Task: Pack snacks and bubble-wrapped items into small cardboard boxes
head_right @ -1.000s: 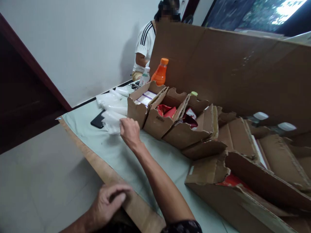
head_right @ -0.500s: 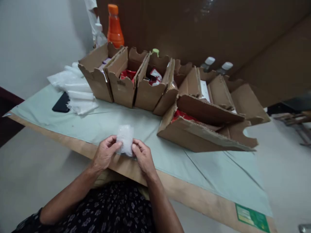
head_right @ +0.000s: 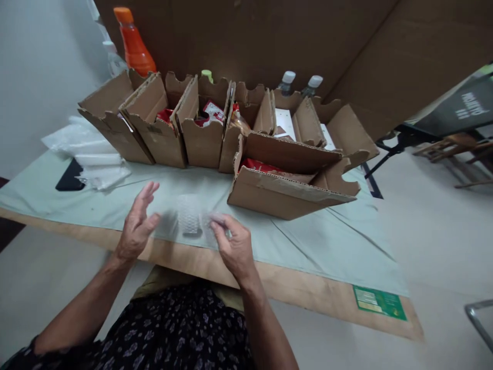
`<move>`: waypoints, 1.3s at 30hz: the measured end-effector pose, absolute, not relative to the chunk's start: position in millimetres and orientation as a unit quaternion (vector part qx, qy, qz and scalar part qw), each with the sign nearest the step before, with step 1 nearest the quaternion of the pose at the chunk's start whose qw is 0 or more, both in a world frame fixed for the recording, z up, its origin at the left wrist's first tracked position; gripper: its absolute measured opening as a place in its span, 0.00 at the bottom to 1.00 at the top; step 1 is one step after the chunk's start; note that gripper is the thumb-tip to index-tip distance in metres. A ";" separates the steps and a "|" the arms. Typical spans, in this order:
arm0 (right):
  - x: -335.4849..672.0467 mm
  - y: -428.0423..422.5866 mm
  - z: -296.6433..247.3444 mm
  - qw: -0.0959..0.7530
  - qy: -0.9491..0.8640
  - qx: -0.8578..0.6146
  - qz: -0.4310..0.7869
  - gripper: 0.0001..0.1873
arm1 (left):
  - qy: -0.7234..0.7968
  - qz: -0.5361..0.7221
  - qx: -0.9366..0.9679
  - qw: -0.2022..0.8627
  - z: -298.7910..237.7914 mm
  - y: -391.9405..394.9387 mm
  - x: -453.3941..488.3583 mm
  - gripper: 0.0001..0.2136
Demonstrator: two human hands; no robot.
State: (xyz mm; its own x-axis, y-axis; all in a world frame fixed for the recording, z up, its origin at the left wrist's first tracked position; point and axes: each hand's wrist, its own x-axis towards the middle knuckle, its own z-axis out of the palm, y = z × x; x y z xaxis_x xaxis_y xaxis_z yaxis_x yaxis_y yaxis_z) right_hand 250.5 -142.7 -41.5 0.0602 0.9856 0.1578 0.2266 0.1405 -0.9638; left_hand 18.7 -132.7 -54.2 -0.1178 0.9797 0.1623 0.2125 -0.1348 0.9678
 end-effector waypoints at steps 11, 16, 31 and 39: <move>275.6 -156.5 -8.7 0.486 -0.619 -0.558 0.263 0.07 | 0.452 0.169 0.780 0.399 -19.7 -91.5 25.2 0.06; 307.9 -169.9 -29.4 0.506 -0.542 -0.617 0.265 0.10 | 0.441 0.166 0.719 0.511 -21.3 -88.6 3.6 0.07; 275.1 -165.5 -84.4 0.252 -0.764 -0.585 0.097 0.27 | 0.395 0.177 0.892 0.128 -72.9 -144.3 68.9 0.29; 319.1 -188.5 -111.4 0.118 -0.788 -0.599 0.071 0.33 | 0.418 0.100 0.892 0.141 -113.8 -149.0 57.8 0.33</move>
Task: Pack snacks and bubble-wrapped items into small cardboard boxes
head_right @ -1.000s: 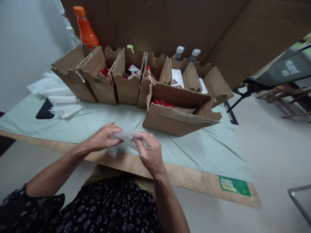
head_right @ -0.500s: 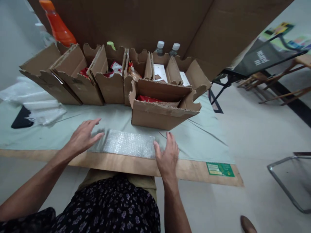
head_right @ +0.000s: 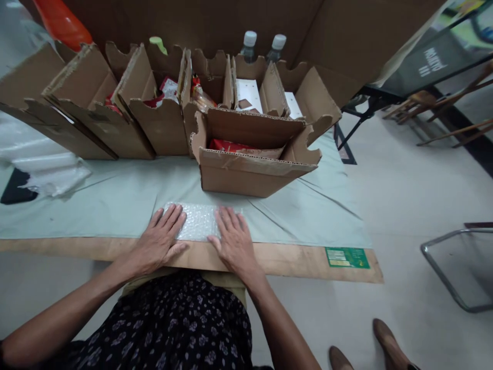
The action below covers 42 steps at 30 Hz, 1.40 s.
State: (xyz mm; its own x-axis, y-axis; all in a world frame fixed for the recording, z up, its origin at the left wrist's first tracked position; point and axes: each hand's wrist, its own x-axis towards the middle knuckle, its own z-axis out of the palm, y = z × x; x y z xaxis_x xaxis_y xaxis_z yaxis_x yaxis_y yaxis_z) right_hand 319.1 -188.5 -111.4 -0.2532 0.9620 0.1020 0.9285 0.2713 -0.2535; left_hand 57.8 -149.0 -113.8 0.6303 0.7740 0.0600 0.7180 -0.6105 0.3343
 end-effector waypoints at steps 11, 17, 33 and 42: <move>311.2 -209.4 -85.0 0.218 -0.742 -0.633 -0.034 0.26 | 0.352 0.124 0.926 0.063 -73.2 -156.4 80.2 0.35; 303.3 -202.7 -102.7 0.144 -0.815 -0.561 -0.001 0.23 | 0.323 0.050 0.943 0.067 -100.4 -146.7 74.5 0.33; 344.9 -158.4 -90.2 0.173 -0.739 -0.650 0.023 0.14 | 0.415 0.155 0.896 0.034 -86.2 -167.5 40.6 0.19; 329.4 -223.8 -91.3 0.382 -0.550 -0.686 0.286 0.19 | 0.419 0.203 0.882 0.070 -94.6 -163.1 41.7 0.24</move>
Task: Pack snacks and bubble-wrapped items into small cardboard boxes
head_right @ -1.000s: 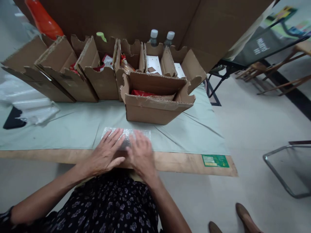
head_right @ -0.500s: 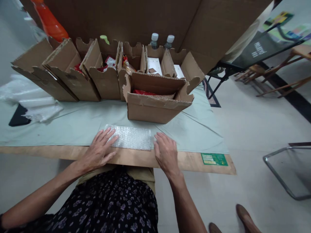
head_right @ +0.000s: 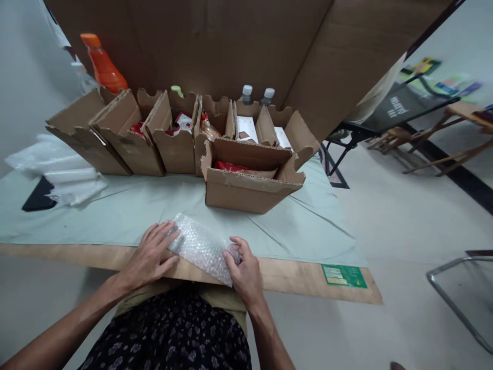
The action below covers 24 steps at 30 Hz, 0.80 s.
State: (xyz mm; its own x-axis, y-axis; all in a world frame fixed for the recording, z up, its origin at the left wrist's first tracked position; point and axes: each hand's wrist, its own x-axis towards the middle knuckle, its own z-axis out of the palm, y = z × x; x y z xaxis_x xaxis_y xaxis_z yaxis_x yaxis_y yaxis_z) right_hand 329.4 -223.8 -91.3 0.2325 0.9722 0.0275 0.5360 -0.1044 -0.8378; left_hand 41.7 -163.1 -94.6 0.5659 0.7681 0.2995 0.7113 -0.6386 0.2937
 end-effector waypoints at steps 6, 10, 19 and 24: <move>325.8 -214.4 -86.0 0.466 -0.467 -0.688 0.303 0.29 | 0.390 0.272 0.872 0.117 -75.9 -157.0 59.2 0.27; 316.2 -207.9 -78.9 0.555 -0.354 -0.647 0.386 0.31 | 0.311 0.247 0.908 0.134 -73.9 -176.8 82.5 0.31; 271.5 -266.0 -85.9 0.538 -0.223 -0.591 0.558 0.33 | 0.343 0.364 0.855 0.136 -85.5 -199.2 86.1 0.13; 288.6 -282.9 -81.4 0.449 -0.457 -0.635 0.433 0.35 | 0.501 0.408 0.714 0.270 -83.9 -200.9 59.8 0.07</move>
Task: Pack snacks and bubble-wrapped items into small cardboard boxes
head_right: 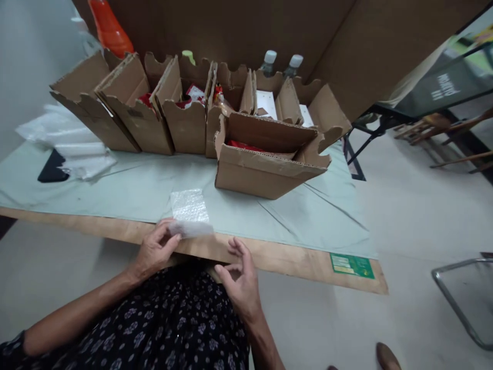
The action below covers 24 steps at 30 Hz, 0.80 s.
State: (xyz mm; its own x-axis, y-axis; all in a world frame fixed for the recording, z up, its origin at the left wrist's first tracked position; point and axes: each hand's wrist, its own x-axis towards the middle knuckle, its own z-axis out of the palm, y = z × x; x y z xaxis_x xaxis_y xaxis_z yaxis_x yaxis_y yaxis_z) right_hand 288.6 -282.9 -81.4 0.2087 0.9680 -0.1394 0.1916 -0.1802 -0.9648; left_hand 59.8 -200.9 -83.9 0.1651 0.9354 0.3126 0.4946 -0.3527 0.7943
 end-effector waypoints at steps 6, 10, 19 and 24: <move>267.2 -222.1 -84.4 0.386 -0.612 -0.606 0.331 0.35 | 0.567 0.402 0.663 0.279 -96.0 -207.1 54.7 0.17; 257.4 -194.8 -91.3 0.342 -0.656 -0.619 0.264 0.25 | 0.575 0.355 0.725 0.132 -97.4 -201.9 56.3 0.24; 267.6 -206.3 -84.2 0.210 -0.845 -0.488 0.055 0.16 | 0.567 0.312 0.759 0.072 -94.1 -196.0 48.3 0.25; 264.1 -188.3 -83.6 0.232 -0.849 -0.464 0.103 0.12 | 0.461 0.333 0.815 0.109 -85.6 -205.1 42.0 0.16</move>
State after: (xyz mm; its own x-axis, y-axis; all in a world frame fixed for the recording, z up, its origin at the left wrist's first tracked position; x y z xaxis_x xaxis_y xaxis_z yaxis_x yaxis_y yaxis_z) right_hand 264.1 -188.3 -83.6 -0.4622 0.8353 0.2978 0.7396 0.5484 -0.3903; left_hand 42.0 -205.1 -85.6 0.3531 0.8240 0.4432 0.6786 -0.5516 0.4850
